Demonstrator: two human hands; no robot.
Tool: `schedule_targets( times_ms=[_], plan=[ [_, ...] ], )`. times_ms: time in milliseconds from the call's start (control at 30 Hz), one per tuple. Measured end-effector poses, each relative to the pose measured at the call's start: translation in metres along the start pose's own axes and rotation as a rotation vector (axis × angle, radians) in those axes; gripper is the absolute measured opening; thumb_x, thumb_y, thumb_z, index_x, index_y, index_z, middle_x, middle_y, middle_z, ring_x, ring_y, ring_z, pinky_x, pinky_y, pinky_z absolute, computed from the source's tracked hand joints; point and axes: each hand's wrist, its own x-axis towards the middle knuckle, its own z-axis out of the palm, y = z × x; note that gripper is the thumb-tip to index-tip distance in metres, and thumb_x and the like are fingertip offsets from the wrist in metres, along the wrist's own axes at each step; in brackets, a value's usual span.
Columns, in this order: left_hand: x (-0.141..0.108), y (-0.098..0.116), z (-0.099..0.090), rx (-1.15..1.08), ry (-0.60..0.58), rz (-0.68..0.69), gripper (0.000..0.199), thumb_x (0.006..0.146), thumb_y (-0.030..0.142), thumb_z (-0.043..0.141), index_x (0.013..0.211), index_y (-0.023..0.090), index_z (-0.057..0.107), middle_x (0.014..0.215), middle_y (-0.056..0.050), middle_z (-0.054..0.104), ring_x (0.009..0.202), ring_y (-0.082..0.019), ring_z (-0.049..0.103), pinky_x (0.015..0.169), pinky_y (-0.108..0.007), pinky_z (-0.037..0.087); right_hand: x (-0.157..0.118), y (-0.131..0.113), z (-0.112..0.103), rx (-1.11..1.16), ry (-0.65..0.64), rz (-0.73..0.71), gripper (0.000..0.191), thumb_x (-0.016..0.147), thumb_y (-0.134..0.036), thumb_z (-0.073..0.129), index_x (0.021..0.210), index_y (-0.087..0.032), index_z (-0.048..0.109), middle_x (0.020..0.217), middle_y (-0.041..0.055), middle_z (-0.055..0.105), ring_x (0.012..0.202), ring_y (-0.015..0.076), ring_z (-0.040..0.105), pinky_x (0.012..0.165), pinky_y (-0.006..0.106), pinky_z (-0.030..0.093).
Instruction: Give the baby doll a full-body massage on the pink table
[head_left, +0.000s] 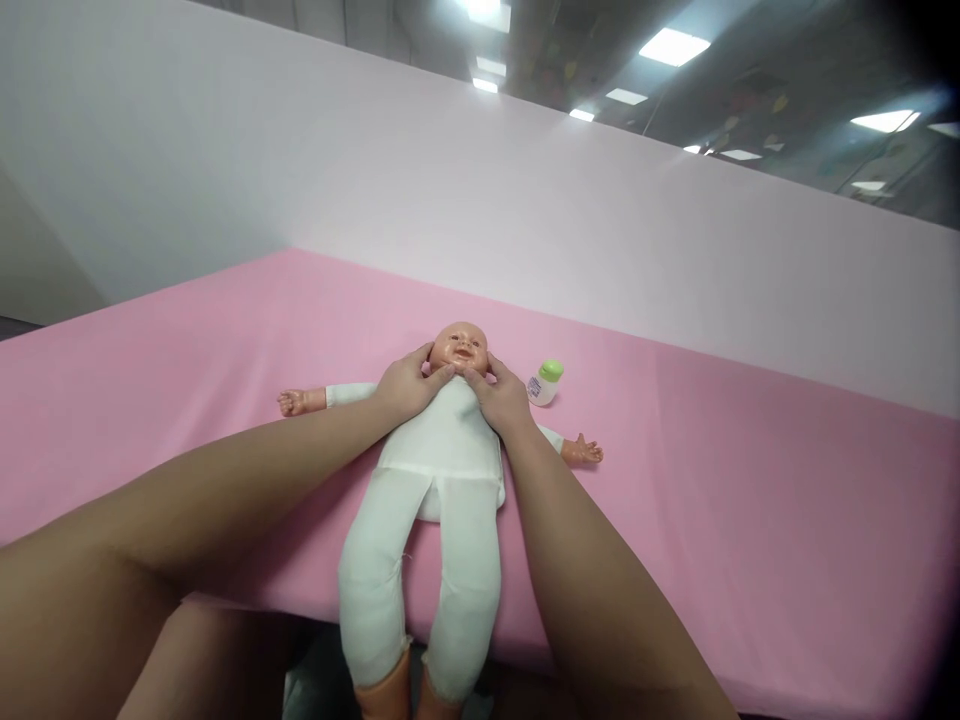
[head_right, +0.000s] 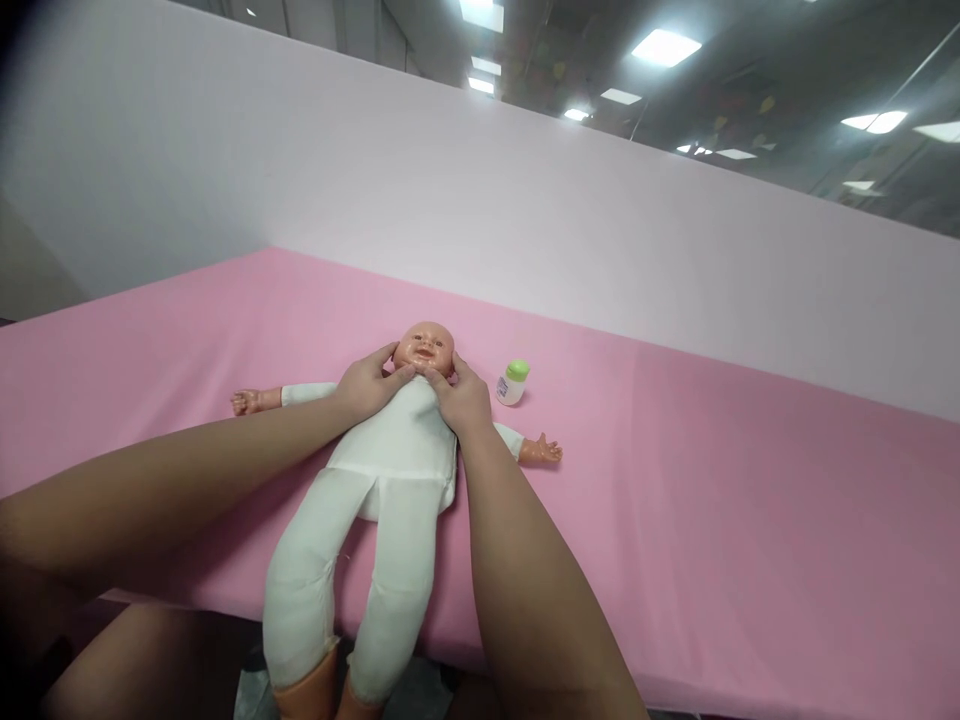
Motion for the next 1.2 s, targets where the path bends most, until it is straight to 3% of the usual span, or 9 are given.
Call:
schedule_targets(
  times_ms=[167,433,533,633,800,1100,1200],
  plan=[
    [0.002,-0.007,0.002,0.039,0.020,-0.042,0.056,0.098,0.056,0.049,0.142,0.024,0.060,0.120,-0.007,0.076,0.106,-0.029,0.070,0.093,-0.038,0.053,0.002,0.005,0.002,0.050,0.004,-0.006,0.065,0.092,-0.064,0.061,0.147,-0.029,0.057,0.148,0.0049,0.061,0.134,0.0273,0.058,0.114,0.042,0.043],
    [0.012,-0.024,0.002,-0.072,0.050,-0.016,0.063,0.103,0.056,0.035,0.147,0.018,0.057,0.150,-0.009,0.059,0.140,-0.027,0.053,0.119,-0.039,0.036,0.006,0.006,0.004,0.106,0.018,-0.036,0.057,0.101,-0.060,0.039,0.137,-0.024,0.065,0.136,0.0063,0.069,0.125,0.0246,0.064,0.108,0.039,0.048],
    [0.013,-0.023,-0.003,-0.075,0.012,0.001,0.066,0.099,0.065,0.040,0.145,0.022,0.060,0.147,-0.007,0.063,0.135,-0.028,0.057,0.115,-0.038,0.041,0.005,0.003,0.004,0.083,0.012,-0.037,0.060,0.094,-0.066,0.052,0.137,-0.026,0.064,0.134,0.0064,0.070,0.120,0.0246,0.066,0.103,0.039,0.050],
    [0.009,-0.016,-0.007,-0.054,-0.029,-0.004,0.068,0.091,0.073,0.052,0.139,0.027,0.063,0.131,-0.004,0.073,0.117,-0.029,0.068,0.099,-0.036,0.052,0.002,-0.003,0.004,0.027,-0.004,-0.045,0.070,0.080,-0.069,0.071,0.137,-0.030,0.061,0.128,0.0053,0.072,0.108,0.0243,0.070,0.094,0.037,0.054],
    [0.006,-0.012,-0.007,0.026,0.029,-0.023,0.071,0.084,0.074,0.060,0.135,0.024,0.064,0.126,-0.007,0.074,0.109,-0.031,0.069,0.090,-0.037,0.053,0.002,-0.011,0.004,-0.021,0.066,-0.012,0.076,0.068,-0.071,0.081,0.125,-0.024,0.064,0.122,0.0077,0.073,0.104,0.0244,0.070,0.089,0.035,0.055],
    [0.012,-0.022,-0.005,0.016,0.024,0.009,0.062,0.097,0.066,0.044,0.133,0.021,0.066,0.131,-0.012,0.071,0.119,-0.032,0.065,0.103,-0.041,0.046,0.002,-0.005,-0.005,0.024,-0.031,-0.062,0.054,0.090,-0.063,0.064,0.129,-0.027,0.070,0.129,0.0060,0.072,0.117,0.0245,0.067,0.103,0.038,0.050],
    [0.014,-0.025,-0.003,-0.052,0.035,0.006,0.056,0.101,0.060,0.038,0.128,0.022,0.070,0.126,-0.010,0.074,0.114,-0.030,0.067,0.101,-0.040,0.047,0.004,-0.001,-0.007,0.058,-0.073,-0.053,0.053,0.095,-0.062,0.056,0.134,-0.028,0.067,0.131,0.0054,0.072,0.120,0.0240,0.066,0.105,0.039,0.049]
  ],
)
